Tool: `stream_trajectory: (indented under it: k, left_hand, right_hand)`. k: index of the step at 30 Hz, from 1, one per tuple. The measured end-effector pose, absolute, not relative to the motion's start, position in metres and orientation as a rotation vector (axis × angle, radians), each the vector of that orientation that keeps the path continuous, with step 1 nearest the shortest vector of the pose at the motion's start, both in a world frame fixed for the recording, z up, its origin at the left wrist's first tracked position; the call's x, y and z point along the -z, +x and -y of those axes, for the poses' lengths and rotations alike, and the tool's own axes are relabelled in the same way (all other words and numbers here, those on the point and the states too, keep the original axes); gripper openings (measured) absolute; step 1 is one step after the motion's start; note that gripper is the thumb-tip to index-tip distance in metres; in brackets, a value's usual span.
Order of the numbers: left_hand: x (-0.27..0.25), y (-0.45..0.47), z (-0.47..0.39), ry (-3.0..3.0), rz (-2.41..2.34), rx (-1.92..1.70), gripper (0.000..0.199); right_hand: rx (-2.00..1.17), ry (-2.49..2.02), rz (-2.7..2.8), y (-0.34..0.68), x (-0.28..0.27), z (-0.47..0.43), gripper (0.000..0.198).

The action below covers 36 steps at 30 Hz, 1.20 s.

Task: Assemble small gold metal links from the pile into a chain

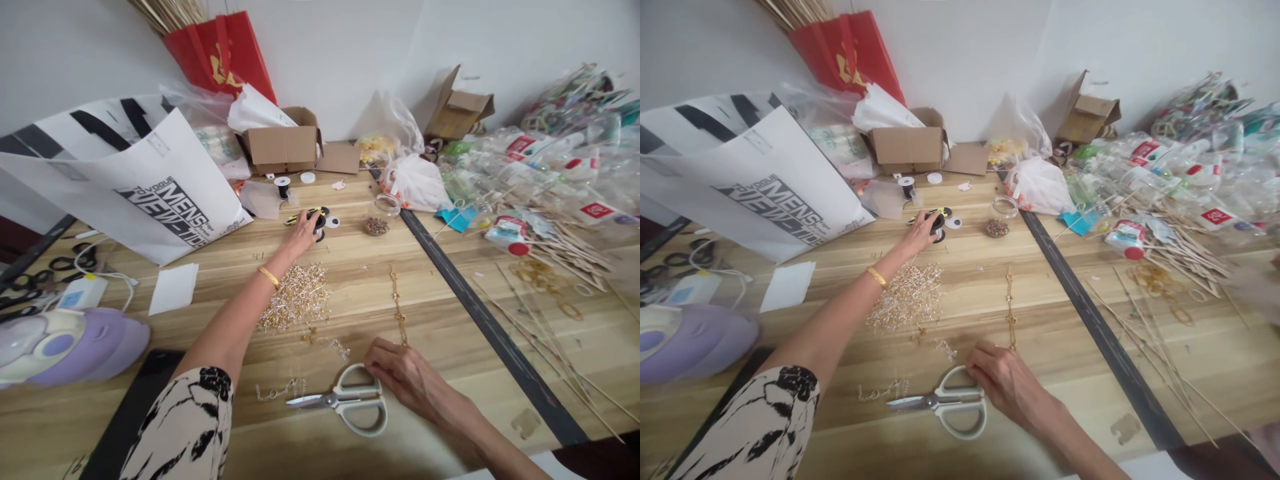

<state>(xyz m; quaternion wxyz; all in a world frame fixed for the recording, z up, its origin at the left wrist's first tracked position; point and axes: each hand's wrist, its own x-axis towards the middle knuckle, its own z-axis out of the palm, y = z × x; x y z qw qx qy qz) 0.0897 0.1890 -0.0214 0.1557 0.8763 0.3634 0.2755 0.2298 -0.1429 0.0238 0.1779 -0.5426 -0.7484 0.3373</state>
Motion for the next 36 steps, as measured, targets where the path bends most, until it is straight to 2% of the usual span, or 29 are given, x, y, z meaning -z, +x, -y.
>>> stream_trajectory:
  k: [14, 20, 24, 27, 36]
  left_hand:
    - [0.025, 0.087, -0.181, 2.446, -1.031, -0.853, 0.071]
    - [0.013, 0.054, -0.153, 2.461, -1.077, -1.029, 0.053]
    - [0.005, 0.025, -0.117, 2.477, -1.126, -0.958, 0.023]
    - [-0.001, 0.008, -0.083, 2.469, -1.117, -0.899, 0.013]
    - [-0.006, -0.023, 0.016, 2.456, -0.828, -0.568, 0.009]
  right_hand:
    - [-0.970, -1.534, 2.101, 0.231, -0.037, 0.152, 0.021]
    - [-0.819, -1.499, 2.285, 0.227, -0.041, 0.124, 0.018]
    - [-0.740, -1.477, 2.379, 0.218, -0.041, 0.099, 0.014]
    - [-0.714, -1.456, 2.429, 0.208, -0.039, 0.079, 0.010]
    - [-1.179, -1.304, 2.145, 0.203, -0.010, 0.047, 0.009]
